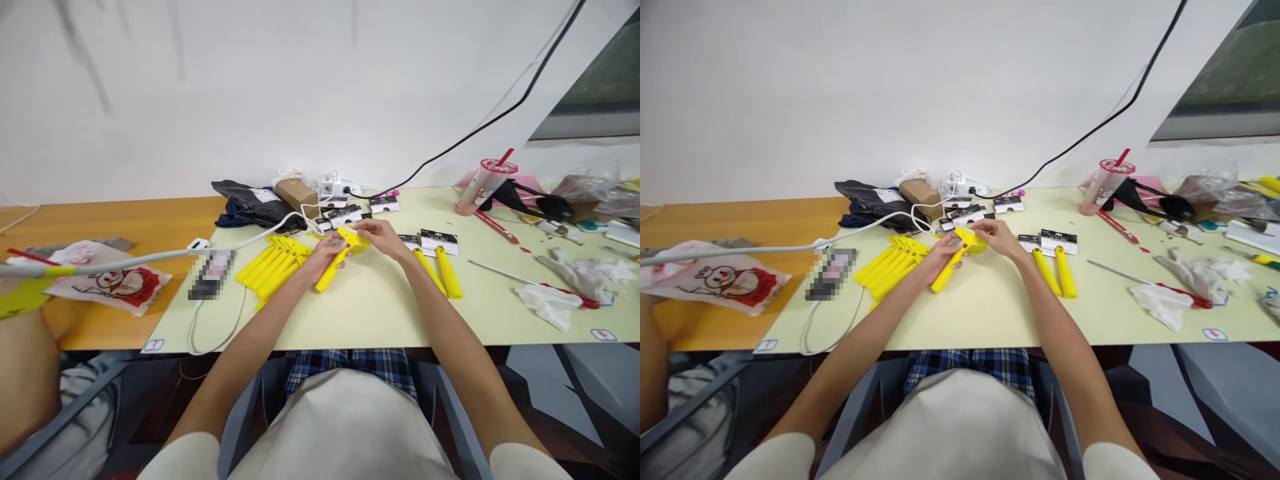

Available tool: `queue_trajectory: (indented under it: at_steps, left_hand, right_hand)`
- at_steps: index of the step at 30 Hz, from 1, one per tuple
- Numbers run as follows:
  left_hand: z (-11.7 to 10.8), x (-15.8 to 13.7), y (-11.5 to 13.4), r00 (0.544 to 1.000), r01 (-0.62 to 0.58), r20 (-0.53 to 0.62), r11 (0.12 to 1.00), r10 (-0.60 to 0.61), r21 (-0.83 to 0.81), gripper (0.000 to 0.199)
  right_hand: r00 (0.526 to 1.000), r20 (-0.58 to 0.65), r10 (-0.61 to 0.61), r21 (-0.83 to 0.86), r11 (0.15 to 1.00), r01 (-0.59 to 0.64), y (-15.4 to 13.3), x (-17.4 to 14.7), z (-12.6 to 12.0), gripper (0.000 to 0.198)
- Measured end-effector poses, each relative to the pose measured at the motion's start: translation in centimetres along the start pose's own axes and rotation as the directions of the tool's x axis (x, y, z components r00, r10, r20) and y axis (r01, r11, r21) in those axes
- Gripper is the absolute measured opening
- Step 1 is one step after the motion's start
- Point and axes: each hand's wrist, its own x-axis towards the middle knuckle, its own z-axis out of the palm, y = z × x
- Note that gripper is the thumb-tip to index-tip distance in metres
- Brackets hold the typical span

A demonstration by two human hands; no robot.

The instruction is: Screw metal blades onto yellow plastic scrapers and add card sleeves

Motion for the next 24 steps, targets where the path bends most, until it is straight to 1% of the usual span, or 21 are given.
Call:
queue_trajectory:
  at_steps: [3, 5, 7, 12, 18, 24]
  left_hand:
    - [0.0, 0.1, -0.2, 1.0, 0.02, -0.016, 1.0, -0.02, -0.002, 0.05]
    - [0.1, 0.1, -0.3, 1.0, 0.018, -0.017, 1.0, -0.018, 0.001, 0.049]
    - [0.2, 0.0, -0.4, 1.0, 0.01, -0.015, 1.0, -0.01, 0.005, 0.048]
    - [0.5, 0.0, -0.4, 1.0, 0.009, -0.029, 1.0, -0.009, 0.02, 0.047]
    - [1.0, -0.2, -0.4, 0.999, 0.001, -0.042, 1.0, -0.001, -0.008, 0.05]
    - [1.5, -0.2, -0.3, 0.991, 0.009, -0.13, 1.0, -0.005, 0.027, 0.052]
  right_hand:
    - [0.999, -0.034, 0.001, -0.046, 0.999, -0.002, -0.2, 0.0, 0.1, 0.028]
    - [0.999, -0.034, -0.008, -0.047, 0.999, 0.006, -0.2, 0.0, 0.2, 0.029]
    - [1.0, -0.019, -0.014, -0.032, 0.999, 0.013, 0.0, 0.1, 0.2, 0.032]
    - [0.998, -0.054, -0.013, -0.012, 1.0, 0.013, 0.4, 0.1, 0.4, 0.033]
    - [0.999, -0.047, 0.003, 0.053, 0.999, -0.001, 0.6, 0.1, 0.3, 0.036]
    - [0.997, -0.071, 0.013, 0.102, 0.995, -0.005, 1.0, 0.1, 0.9, 0.038]
